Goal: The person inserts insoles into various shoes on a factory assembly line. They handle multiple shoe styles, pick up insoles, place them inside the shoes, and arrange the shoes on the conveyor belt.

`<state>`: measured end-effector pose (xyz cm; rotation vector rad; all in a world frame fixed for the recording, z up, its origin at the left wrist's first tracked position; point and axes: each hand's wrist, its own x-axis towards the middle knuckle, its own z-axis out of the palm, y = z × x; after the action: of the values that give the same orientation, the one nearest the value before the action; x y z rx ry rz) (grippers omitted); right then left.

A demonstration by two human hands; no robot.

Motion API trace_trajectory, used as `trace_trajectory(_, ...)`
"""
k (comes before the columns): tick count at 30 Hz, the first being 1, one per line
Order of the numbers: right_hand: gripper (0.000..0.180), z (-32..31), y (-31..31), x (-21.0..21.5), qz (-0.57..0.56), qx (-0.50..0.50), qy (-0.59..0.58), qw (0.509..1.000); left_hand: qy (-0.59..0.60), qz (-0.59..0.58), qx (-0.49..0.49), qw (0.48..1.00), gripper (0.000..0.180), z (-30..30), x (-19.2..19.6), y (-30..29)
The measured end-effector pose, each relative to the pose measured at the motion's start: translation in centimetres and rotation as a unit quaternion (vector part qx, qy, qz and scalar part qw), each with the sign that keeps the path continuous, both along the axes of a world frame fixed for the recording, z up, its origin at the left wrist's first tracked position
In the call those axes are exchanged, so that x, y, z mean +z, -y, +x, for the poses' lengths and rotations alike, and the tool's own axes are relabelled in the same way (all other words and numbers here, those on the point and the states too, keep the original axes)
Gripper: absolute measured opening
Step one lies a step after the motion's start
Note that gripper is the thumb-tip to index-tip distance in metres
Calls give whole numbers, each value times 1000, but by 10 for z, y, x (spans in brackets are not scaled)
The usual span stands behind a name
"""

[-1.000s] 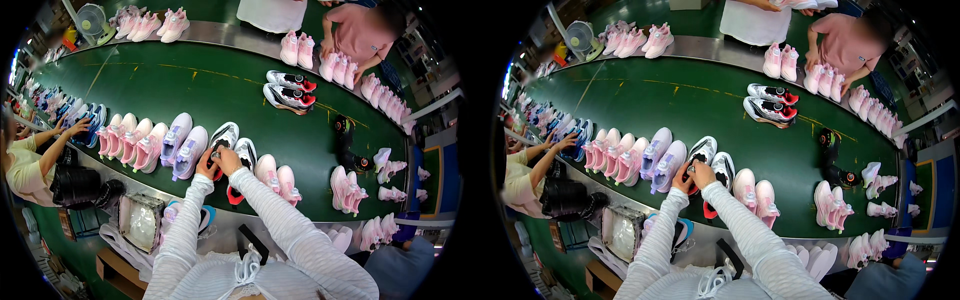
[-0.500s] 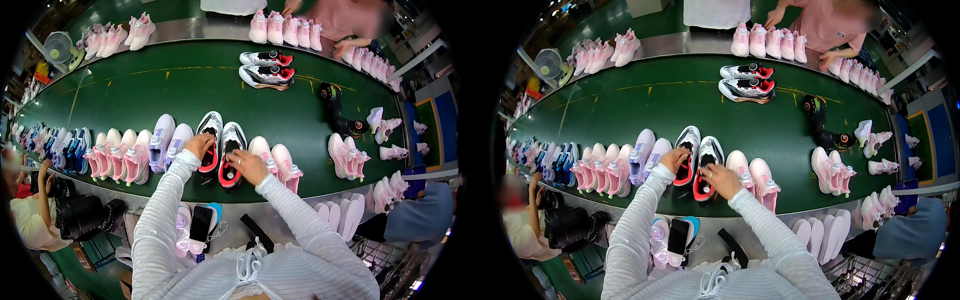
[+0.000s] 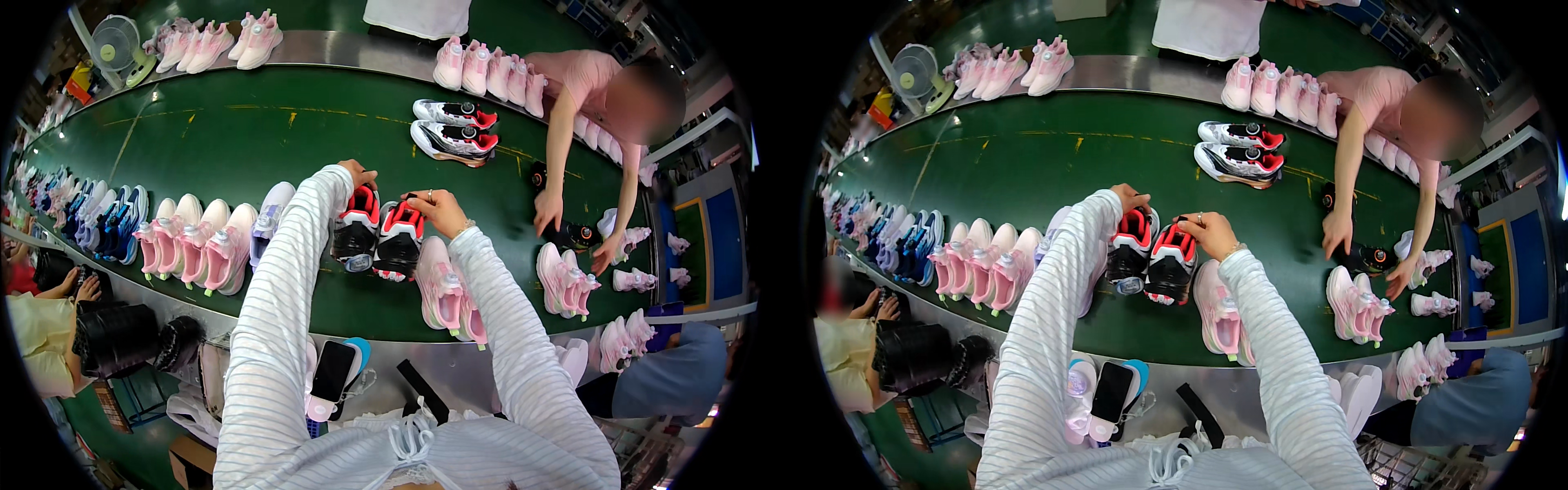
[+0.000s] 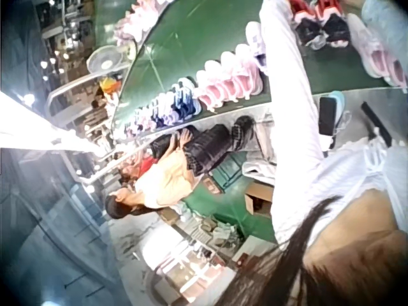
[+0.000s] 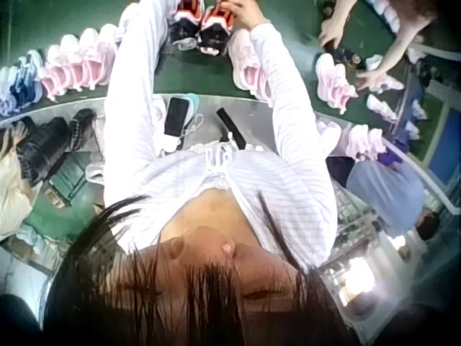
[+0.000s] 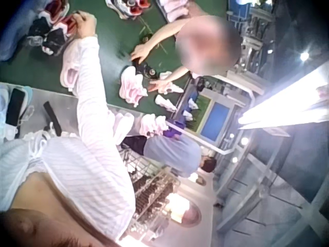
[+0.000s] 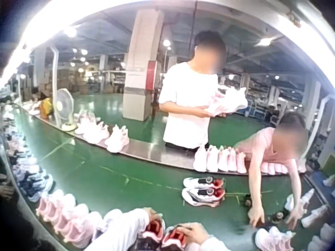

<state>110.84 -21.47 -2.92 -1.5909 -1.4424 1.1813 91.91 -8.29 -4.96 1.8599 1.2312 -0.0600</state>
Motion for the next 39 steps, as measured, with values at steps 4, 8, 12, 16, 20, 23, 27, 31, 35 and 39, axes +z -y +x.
trace_trajectory(4,25,-2,20,4,67,10,49,997,-1,3,-32,999,32,5,-10,5)
trace_trajectory(8,28,-24,92,39,149,41,344,926,-68,33,-55,996,37,-21,-21,38)
trace_trajectory(12,37,2,194,37,-42,10,379,924,72,204,-54,975,44,-9,13,94)
trace_trajectory(16,52,22,240,-11,-79,94,446,887,119,294,-76,945,42,73,42,93)
trace_trajectory(20,48,22,228,-41,-121,98,462,873,188,341,-81,917,42,188,37,64)
trace_trajectory(23,40,30,226,-54,-50,54,413,908,174,360,-24,916,44,252,9,18)
trace_trajectory(27,41,89,253,-54,-35,-60,414,907,-59,320,11,946,68,333,-18,-27)
trace_trajectory(31,40,166,284,-57,-59,-100,461,880,-179,257,-13,950,84,380,-32,-39)
trace_trajectory(35,44,193,295,-57,-157,-68,436,883,-129,246,136,951,56,370,-73,-68)
trace_trajectory(39,46,190,292,-14,-197,-54,470,859,-5,220,33,975,21,346,-63,4)
